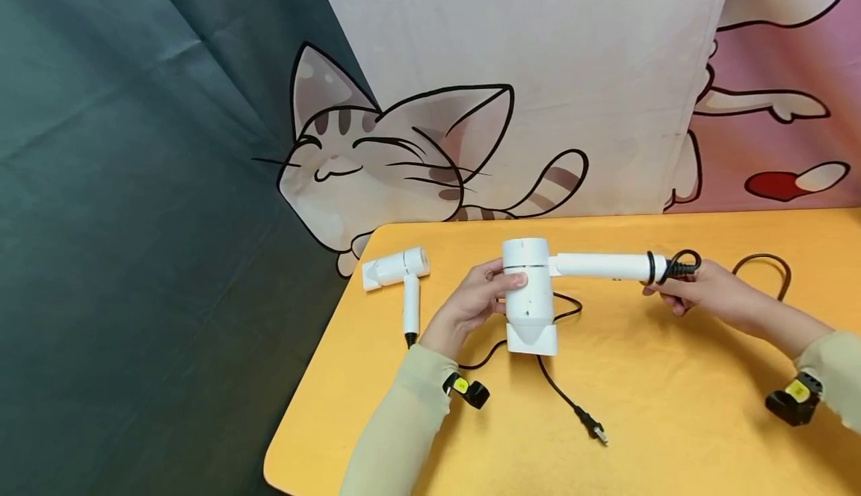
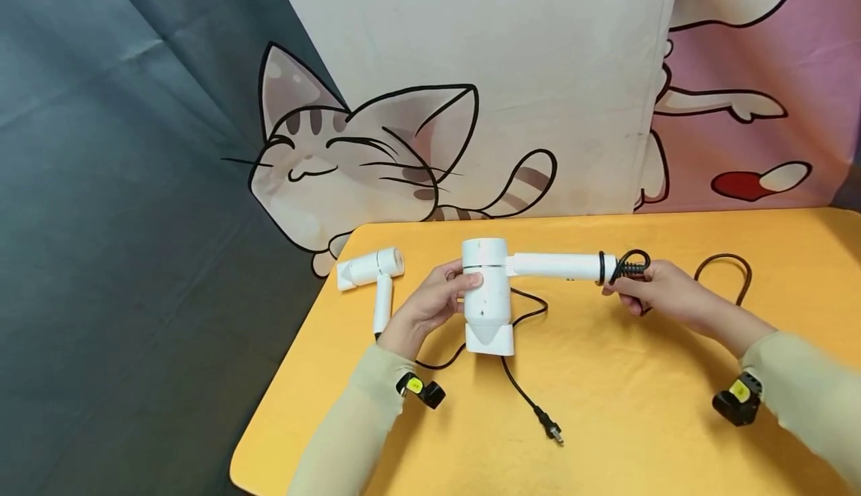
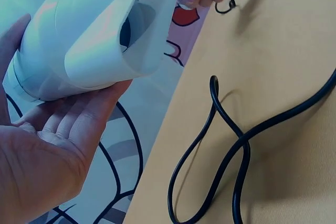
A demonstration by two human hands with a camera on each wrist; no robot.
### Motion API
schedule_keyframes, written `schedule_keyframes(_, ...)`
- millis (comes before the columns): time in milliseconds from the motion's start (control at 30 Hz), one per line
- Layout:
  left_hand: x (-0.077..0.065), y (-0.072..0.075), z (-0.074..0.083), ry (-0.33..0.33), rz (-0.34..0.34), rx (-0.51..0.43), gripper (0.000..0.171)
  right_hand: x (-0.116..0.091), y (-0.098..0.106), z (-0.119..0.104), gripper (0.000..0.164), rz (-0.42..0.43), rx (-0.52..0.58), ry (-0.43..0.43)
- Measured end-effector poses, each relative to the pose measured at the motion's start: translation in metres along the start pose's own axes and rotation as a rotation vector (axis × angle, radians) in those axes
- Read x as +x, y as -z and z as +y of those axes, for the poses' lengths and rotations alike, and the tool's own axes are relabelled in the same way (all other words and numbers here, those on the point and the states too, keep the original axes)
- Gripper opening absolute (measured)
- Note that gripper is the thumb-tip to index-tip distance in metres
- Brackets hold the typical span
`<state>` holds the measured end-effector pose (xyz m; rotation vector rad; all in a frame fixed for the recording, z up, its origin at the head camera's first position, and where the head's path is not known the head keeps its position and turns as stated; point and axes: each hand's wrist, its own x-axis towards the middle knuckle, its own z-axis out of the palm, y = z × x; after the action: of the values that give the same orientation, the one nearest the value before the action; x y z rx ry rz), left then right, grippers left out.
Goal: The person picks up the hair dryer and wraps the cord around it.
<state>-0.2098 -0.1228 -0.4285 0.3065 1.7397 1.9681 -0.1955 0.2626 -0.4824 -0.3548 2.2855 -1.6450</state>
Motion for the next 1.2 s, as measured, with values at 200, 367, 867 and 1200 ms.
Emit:
schedule_keyframes(200, 0.001, 0.0, 0.002, -0.007, -0.035, 0.064, 0.056, 0.006, 0.018, -0.017, 0.017, -0.002, -0.145, -0.045)
schedule_keyframes(367, 0.001, 0.002, 0.001, 0.01, -0.045, 0.088, 0.054, 0.008, 0.028, -0.034, 0.017, 0.003, -0.281, -0.016)
schedule_keyframes(867, 0.002, 0.003, -0.003, 0.07, -0.042, 0.19, 0.05, 0.015, 0.032, -0.071, 0.029, -0.05, -0.483, 0.093)
schedule_keyframes(1200, 0.005, 0.006, -0.007, 0.073, -0.016, 0.195, 0.051, 0.013, 0.028, -0.09, 0.025, -0.033, -0.547, 0.151)
